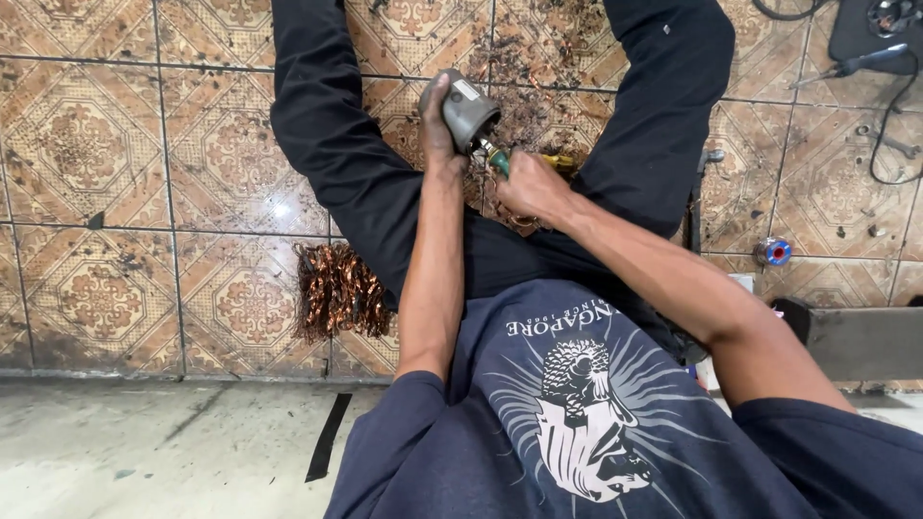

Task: The person sits on a tiled floor and uses pliers to pull and cut copper windings from a cylindrical motor housing. They occasionally use a hammer to tap the housing and continue extracting copper wire, accumulating a pile of copper scraps on the floor.

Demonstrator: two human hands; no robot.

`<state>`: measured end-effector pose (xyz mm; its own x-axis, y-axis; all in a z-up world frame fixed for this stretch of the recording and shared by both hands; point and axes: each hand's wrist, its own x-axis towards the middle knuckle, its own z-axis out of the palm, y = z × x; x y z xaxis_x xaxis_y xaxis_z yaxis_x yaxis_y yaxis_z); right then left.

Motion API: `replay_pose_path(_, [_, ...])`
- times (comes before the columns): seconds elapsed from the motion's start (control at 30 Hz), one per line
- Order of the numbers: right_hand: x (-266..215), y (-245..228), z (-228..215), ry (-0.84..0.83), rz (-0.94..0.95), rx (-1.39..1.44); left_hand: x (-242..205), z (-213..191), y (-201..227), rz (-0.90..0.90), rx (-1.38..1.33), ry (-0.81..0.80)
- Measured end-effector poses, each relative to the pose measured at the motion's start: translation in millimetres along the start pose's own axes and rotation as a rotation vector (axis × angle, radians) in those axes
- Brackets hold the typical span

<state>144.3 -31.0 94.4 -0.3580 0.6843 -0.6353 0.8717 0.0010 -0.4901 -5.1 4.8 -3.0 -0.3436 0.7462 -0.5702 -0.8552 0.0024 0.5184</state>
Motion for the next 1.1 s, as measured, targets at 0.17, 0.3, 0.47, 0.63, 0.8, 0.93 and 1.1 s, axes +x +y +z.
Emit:
replay_pose_path(0.17, [5.7, 0.2, -3.5, 0.020, -0.074, -0.105, -0.9, -0.3, 1.1, -0.093, -0.116, 0.030])
replay_pose_path(0.3, [7.3, 1.6, -5.5, -0.069, -0.103, -0.127, -2.2, 5.7, 1.8, -0.028, -0.179, 0.273])
replay_pose_path(0.47, [18.1, -2.4, -13.1, -0.150, 0.046, -0.032, 4.5, -11.9, -4.1, -0.038, -0.061, 0.199])
replay_pose_path(0.63, [30.8, 13.1, -20.2, -0.264, 0.164, 0.584, 7.2, -9.8, -2.9, -0.177, -0.218, -0.010])
replay_pose_path(0.8, [-1.6, -22.9, -33.7, -0.245, 0.276, 0.943, -5.8, 4.7, 0.5, -0.112, -0.273, -0.027])
replay_pose_path(0.93, [3.4, -28.6, -27.1, -0.267, 0.233, 0.658, 3.8, -11.2, -8.5, -0.089, -0.424, -0.146])
replay_pose_path(1.1, [-12.9, -26.7, -40.7, -0.393, 0.156, 0.601, 0.8, -15.0, 2.5, 0.003, -0.384, -0.084])
